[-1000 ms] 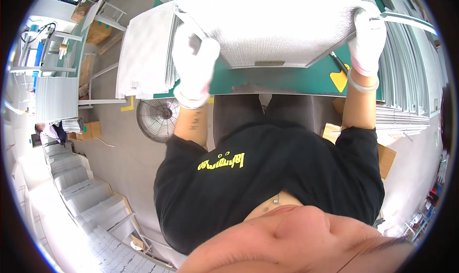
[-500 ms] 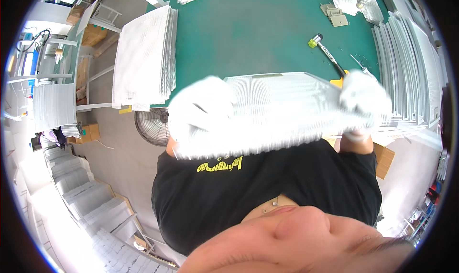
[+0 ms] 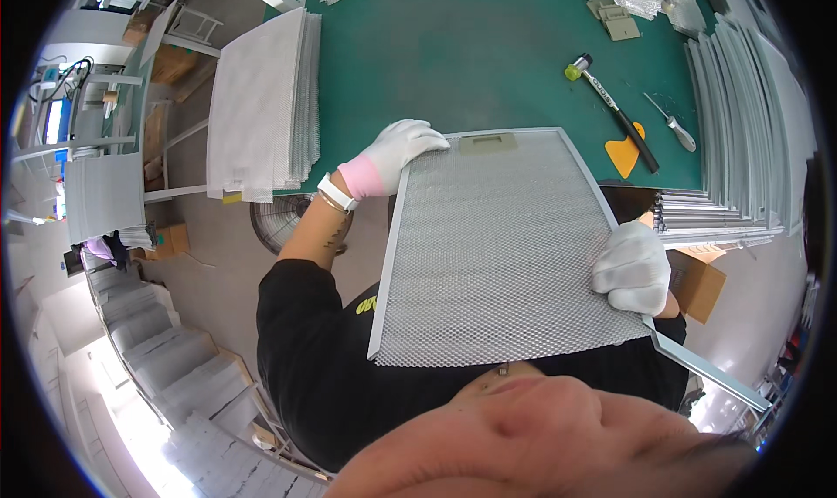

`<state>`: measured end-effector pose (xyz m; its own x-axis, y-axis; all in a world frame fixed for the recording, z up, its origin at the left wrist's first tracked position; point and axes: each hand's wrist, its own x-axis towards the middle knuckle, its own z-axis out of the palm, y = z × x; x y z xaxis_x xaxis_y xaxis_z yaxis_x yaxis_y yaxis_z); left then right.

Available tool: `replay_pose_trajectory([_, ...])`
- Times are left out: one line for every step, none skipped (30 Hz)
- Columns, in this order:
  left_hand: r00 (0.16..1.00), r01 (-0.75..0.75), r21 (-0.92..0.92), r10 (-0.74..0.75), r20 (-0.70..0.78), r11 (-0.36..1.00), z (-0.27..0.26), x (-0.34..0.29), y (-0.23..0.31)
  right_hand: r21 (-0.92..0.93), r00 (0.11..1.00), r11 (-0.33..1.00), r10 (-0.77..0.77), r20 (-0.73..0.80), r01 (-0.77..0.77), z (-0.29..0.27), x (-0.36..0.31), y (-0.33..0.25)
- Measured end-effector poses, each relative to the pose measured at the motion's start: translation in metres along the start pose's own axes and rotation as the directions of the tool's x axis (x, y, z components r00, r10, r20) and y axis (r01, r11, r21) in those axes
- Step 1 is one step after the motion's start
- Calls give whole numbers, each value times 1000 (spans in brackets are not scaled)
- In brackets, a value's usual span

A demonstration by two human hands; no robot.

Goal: The person assembles air filters by placing a mesh sheet onto a metal frame, securing it with a small plastic clip, and using a hammer to tap the clip into place. The person repeats this process for multiple units, handling the mesh, frames, and clips with gloved hands.

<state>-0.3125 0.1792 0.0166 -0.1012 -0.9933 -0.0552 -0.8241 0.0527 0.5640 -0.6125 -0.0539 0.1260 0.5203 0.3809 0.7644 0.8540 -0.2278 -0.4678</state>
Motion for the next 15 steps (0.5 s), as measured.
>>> replay_pose_trajectory([1000, 10, 15, -11, 23, 1000, -1, 0, 0, -6, 1000, 1000, -11, 7, 11, 0, 0, 1])
replay_pose_trajectory([1000, -20, 24, 20, 4, 999, -1, 1, 1, -12, 1000, 1000, -21, 13, 21, -1, 0, 2])
replay_pose_trajectory([999, -50, 34, 51, -15, 998, 1, 3, 3, -17, 999, 999, -32, 20, 32, -1, 0, 2])
replay_pose_trajectory([996, -84, 43, 85, -31, 996, 3, 3, 3, -18, 1000, 1000, -20, 20, 20, 0, 1, 1])
replay_pose_trajectory([995, -96, 27, 96, -17, 995, 3, 3, 1, -19, 1000, 1000, -8, 20, 9, 0, 0, 0])
replay_pose_trajectory([994, -107, 11, 107, -5, 994, 4, 3, -2, -18, 1000, 1000, 3, 20, -2, 1, 0, -1])
replay_pose_trajectory([992, -122, -5, 122, 8, 993, 4, 4, -5, -7, 1000, 1000, 3, 31, -3, 1, -3, -2])
replay_pose_trajectory([993, -117, -31, 118, 11, 993, 6, 4, -7, 4, 999, 1000, 3, 42, -3, 0, -6, -1])
replay_pose_trajectory([994, -112, -57, 113, 13, 992, 8, 4, -8, 16, 999, 1000, 2, 54, -3, 0, -7, -1])
replay_pose_trajectory([994, -108, -84, 110, 15, 991, 8, 6, -8, 4, 999, 1000, 15, 28, -15, 2, -7, -2])
replay_pose_trajectory([994, -104, -61, 105, 11, 993, 8, 7, -7, -7, 1000, 1000, 27, 4, -27, 4, -8, -3])
replay_pose_trajectory([995, -99, -37, 100, 5, 994, 8, 7, -6, -18, 999, 999, 38, -20, -38, 6, -7, -4])
replay_pose_trajectory([995, -95, -14, 95, 0, 995, 6, 8, -4, -35, 996, 999, 25, -81, -28, 9, -7, -4])
replay_pose_trajectory([999, 30, 34, -31, 44, 999, 5, 9, -1, -52, 990, 998, 12, -140, -19, 14, -5, -4])
replay_pose_trajectory([984, 152, 86, -159, 80, 985, 2, 8, 2, -45, 992, 999, 17, -125, -23, 13, -5, -3])
